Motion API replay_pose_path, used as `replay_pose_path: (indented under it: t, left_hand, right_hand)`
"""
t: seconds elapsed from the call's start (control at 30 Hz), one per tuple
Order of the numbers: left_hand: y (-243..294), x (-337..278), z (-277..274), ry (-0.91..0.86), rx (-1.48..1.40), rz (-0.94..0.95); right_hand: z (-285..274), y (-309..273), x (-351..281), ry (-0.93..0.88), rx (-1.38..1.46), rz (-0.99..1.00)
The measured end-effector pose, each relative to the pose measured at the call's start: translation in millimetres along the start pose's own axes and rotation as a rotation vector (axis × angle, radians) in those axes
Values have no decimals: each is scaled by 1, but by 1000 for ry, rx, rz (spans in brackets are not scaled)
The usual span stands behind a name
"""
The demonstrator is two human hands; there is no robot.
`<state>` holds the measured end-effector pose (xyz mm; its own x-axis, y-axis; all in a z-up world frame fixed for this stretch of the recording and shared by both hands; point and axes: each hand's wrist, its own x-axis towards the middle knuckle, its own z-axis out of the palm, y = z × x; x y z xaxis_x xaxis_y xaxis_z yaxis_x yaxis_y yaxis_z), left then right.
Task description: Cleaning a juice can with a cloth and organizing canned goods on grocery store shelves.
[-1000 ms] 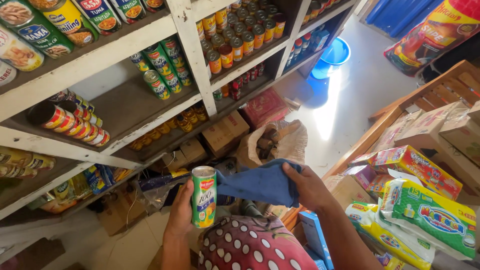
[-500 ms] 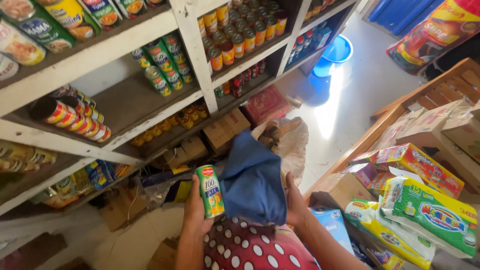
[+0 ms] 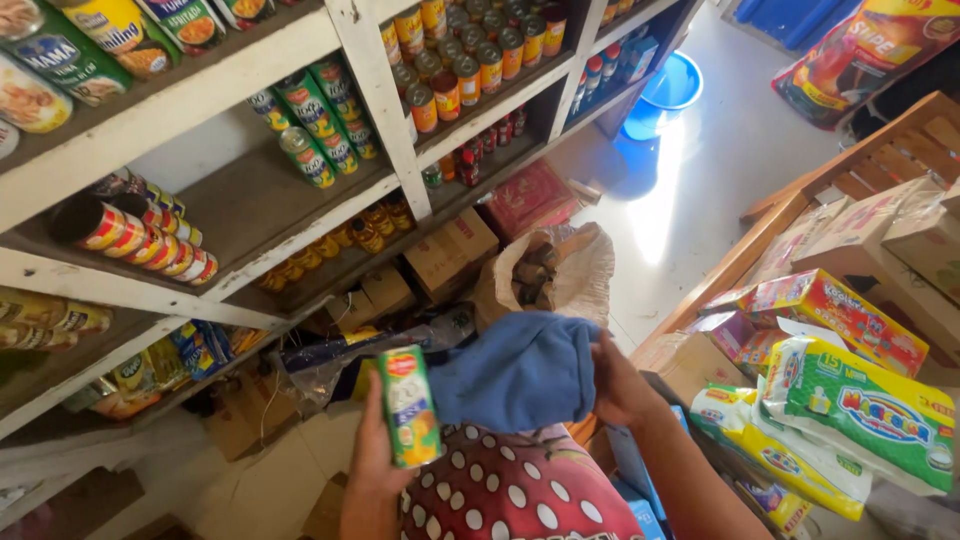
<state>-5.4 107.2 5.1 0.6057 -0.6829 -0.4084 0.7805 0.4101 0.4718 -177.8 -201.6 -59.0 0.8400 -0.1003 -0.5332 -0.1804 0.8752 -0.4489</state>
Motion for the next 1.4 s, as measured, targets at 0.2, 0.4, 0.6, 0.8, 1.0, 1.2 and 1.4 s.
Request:
replay_pose_path:
  t: [0.2, 0.4, 0.6, 0.8, 1.0, 1.2, 1.4]
  left_hand:
    - [-32, 14, -24, 216, -141, -219]
    - [-39, 15, -45, 158, -308, -444]
    - [-41, 12, -36, -95, -153, -167]
    - [2, 8, 16, 107, 645, 168]
    - [14, 13, 25, 121, 906, 292]
    - [13, 27, 23, -48, 160, 90]
    - [-29, 44, -18, 90, -18, -132]
  right_hand:
    - [55, -12, 10, 146, -117, -125]
    - [39, -26, 13, 126, -144, -142]
    - [41, -41, 8, 46, -273, -160]
    - [150, -81, -33, 445, -1217, -121]
    - [128, -74, -25, 358, -1334, -634]
    - [141, -80, -33, 310, -1293, -554]
    - [144, -81, -37, 220, -1064, -574]
